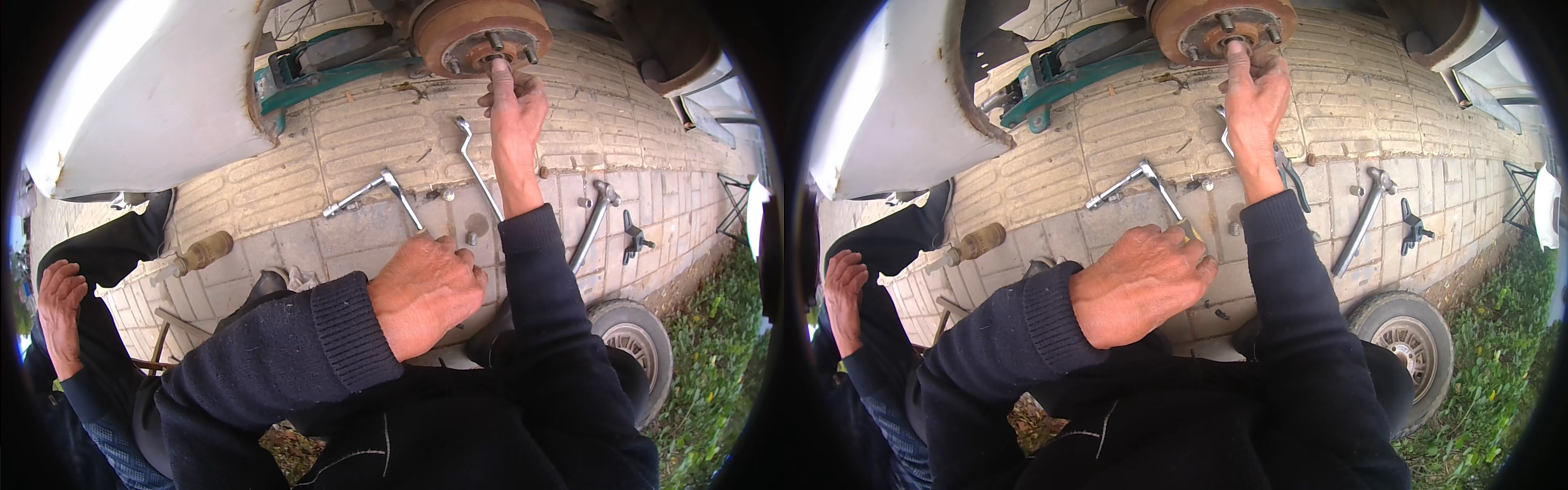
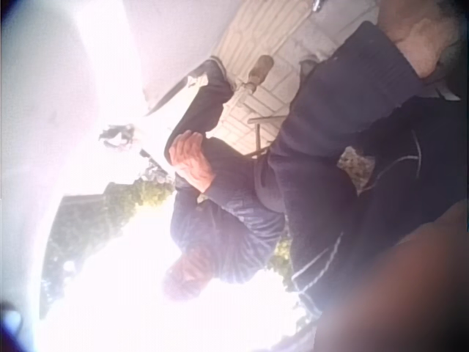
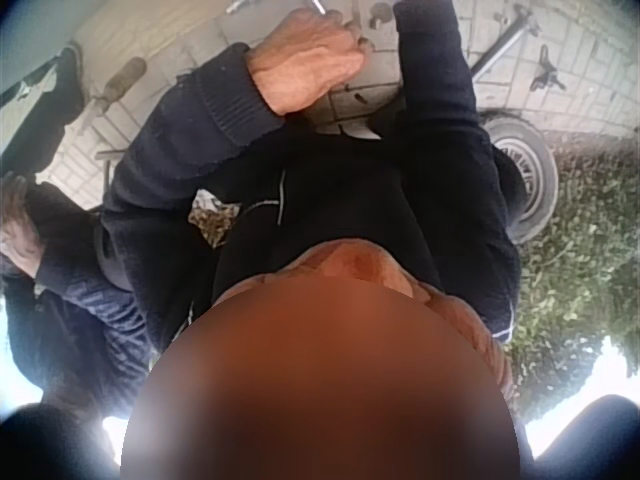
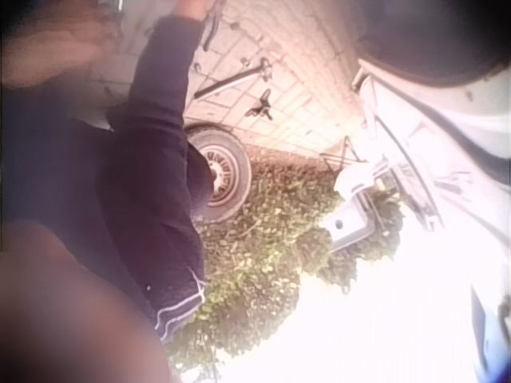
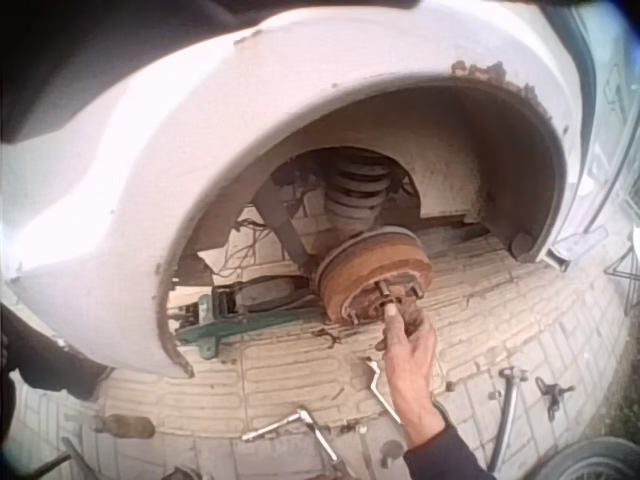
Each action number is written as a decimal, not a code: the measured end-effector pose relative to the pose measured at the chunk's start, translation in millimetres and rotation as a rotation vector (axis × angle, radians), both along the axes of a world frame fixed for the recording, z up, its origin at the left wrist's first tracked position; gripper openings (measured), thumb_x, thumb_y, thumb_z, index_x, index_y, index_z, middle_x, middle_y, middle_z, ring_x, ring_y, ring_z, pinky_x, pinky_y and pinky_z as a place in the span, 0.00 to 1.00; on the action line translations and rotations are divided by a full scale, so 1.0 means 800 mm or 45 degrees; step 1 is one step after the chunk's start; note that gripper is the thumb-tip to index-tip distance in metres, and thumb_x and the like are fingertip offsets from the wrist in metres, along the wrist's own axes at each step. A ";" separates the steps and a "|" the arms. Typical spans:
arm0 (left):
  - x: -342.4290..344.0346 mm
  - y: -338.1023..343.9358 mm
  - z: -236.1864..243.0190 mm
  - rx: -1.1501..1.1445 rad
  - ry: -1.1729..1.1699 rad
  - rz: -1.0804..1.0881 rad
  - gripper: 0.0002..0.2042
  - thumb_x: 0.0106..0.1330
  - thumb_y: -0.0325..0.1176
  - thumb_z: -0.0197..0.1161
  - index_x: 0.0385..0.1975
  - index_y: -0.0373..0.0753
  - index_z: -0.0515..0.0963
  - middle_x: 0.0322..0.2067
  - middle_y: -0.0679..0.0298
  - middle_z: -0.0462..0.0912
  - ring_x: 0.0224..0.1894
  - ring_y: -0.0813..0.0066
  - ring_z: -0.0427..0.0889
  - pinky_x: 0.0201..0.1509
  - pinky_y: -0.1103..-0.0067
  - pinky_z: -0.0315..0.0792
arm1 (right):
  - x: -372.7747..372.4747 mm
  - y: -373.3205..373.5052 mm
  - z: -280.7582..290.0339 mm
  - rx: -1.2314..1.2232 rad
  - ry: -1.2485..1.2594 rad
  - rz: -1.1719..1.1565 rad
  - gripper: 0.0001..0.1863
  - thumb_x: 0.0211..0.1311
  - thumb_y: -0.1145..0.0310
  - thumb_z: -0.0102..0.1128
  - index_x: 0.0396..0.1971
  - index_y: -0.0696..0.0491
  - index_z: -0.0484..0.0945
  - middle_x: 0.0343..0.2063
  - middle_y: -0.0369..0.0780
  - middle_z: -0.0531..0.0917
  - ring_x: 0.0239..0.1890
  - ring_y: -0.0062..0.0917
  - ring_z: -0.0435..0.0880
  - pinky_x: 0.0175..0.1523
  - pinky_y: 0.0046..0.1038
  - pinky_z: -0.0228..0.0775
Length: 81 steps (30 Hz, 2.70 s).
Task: The person works on a car wheel hub, using a screwdriver and pliers to adjust components. They lift and position a tire onto the hub, then remove it again to continue working on the hub with pliers and a wrench.
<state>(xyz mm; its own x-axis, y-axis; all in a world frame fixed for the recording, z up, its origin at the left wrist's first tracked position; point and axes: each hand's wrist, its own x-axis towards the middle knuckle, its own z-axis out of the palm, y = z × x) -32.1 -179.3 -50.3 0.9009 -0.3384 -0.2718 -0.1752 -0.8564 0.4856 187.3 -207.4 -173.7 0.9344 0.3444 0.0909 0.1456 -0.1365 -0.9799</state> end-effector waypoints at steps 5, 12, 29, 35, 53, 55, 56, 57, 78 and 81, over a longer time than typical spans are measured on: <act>0.002 0.001 0.000 -0.024 -0.009 0.002 0.16 0.55 0.23 0.64 0.45 0.29 0.80 0.35 0.57 0.80 0.44 0.60 0.82 0.41 0.71 0.78 | 0.011 -0.019 0.002 0.367 0.877 0.141 0.25 0.72 0.53 0.63 0.42 0.65 0.76 0.29 0.45 0.82 0.27 0.24 0.81 0.38 0.31 0.75; 0.003 -0.001 0.002 0.001 0.000 -0.007 0.15 0.55 0.24 0.65 0.44 0.29 0.80 0.35 0.57 0.80 0.44 0.60 0.82 0.41 0.71 0.78 | -0.007 0.002 -0.012 0.035 0.049 0.049 0.36 0.77 0.39 0.45 0.45 0.65 0.76 0.30 0.43 0.82 0.29 0.28 0.83 0.33 0.27 0.72; 0.001 0.001 0.003 -0.036 -0.011 0.020 0.16 0.56 0.24 0.64 0.45 0.28 0.79 0.35 0.58 0.79 0.44 0.60 0.82 0.41 0.70 0.77 | 0.014 -0.016 -0.014 0.417 1.114 0.254 0.44 0.75 0.30 0.35 0.46 0.64 0.78 0.31 0.44 0.81 0.33 0.32 0.81 0.37 0.31 0.70; 0.002 0.001 0.004 -0.013 0.014 0.005 0.16 0.56 0.24 0.64 0.46 0.28 0.79 0.36 0.57 0.79 0.44 0.60 0.82 0.41 0.70 0.77 | -0.002 0.003 -0.007 -0.188 -0.598 -0.108 0.31 0.72 0.43 0.58 0.45 0.63 0.77 0.33 0.44 0.83 0.34 0.30 0.83 0.39 0.33 0.73; 0.005 0.002 0.002 -0.035 0.047 0.001 0.16 0.56 0.23 0.64 0.46 0.29 0.78 0.36 0.57 0.79 0.45 0.59 0.82 0.43 0.70 0.78 | 0.011 -0.010 -0.014 0.491 1.139 0.286 0.31 0.75 0.43 0.53 0.47 0.62 0.77 0.30 0.41 0.81 0.25 0.26 0.79 0.32 0.28 0.71; 0.005 0.002 0.001 -0.039 0.036 0.002 0.16 0.56 0.23 0.64 0.46 0.29 0.78 0.36 0.57 0.79 0.44 0.60 0.82 0.42 0.70 0.77 | 0.009 -0.017 -0.009 0.672 1.473 0.266 0.35 0.75 0.40 0.50 0.48 0.64 0.75 0.29 0.41 0.80 0.28 0.27 0.81 0.33 0.29 0.72; 0.004 0.002 0.001 -0.037 0.037 0.006 0.16 0.56 0.24 0.64 0.46 0.30 0.78 0.36 0.57 0.79 0.44 0.60 0.82 0.42 0.70 0.77 | 0.006 -0.017 -0.007 0.554 1.213 0.234 0.35 0.75 0.40 0.51 0.48 0.65 0.75 0.30 0.41 0.80 0.30 0.29 0.82 0.35 0.30 0.73; 0.004 0.002 0.002 -0.040 0.020 0.004 0.16 0.56 0.24 0.64 0.46 0.29 0.78 0.36 0.57 0.79 0.44 0.60 0.82 0.42 0.70 0.77 | 0.004 -0.017 -0.005 0.384 0.953 0.118 0.35 0.74 0.40 0.53 0.48 0.65 0.75 0.30 0.42 0.80 0.32 0.30 0.82 0.36 0.31 0.73; 0.006 0.004 0.001 -0.057 0.034 -0.024 0.16 0.57 0.24 0.63 0.46 0.28 0.78 0.37 0.56 0.78 0.44 0.59 0.81 0.42 0.69 0.77 | -0.007 0.000 0.006 -0.503 -0.668 -0.136 0.26 0.68 0.50 0.67 0.42 0.62 0.76 0.32 0.46 0.86 0.33 0.36 0.85 0.44 0.39 0.76; 0.005 0.005 0.001 -0.073 0.029 -0.009 0.16 0.56 0.23 0.63 0.46 0.28 0.78 0.37 0.56 0.78 0.44 0.59 0.81 0.42 0.69 0.77 | -0.006 0.001 0.008 -0.470 -0.518 -0.098 0.26 0.68 0.53 0.68 0.45 0.64 0.77 0.29 0.47 0.86 0.29 0.37 0.85 0.41 0.37 0.76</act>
<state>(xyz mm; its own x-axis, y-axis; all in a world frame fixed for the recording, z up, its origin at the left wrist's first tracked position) -27.8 -174.9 -49.4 0.8920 -0.3606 -0.2724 -0.1698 -0.8260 0.5375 182.5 -206.9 -167.0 0.8728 0.3540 0.3359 0.4784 -0.4851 -0.7320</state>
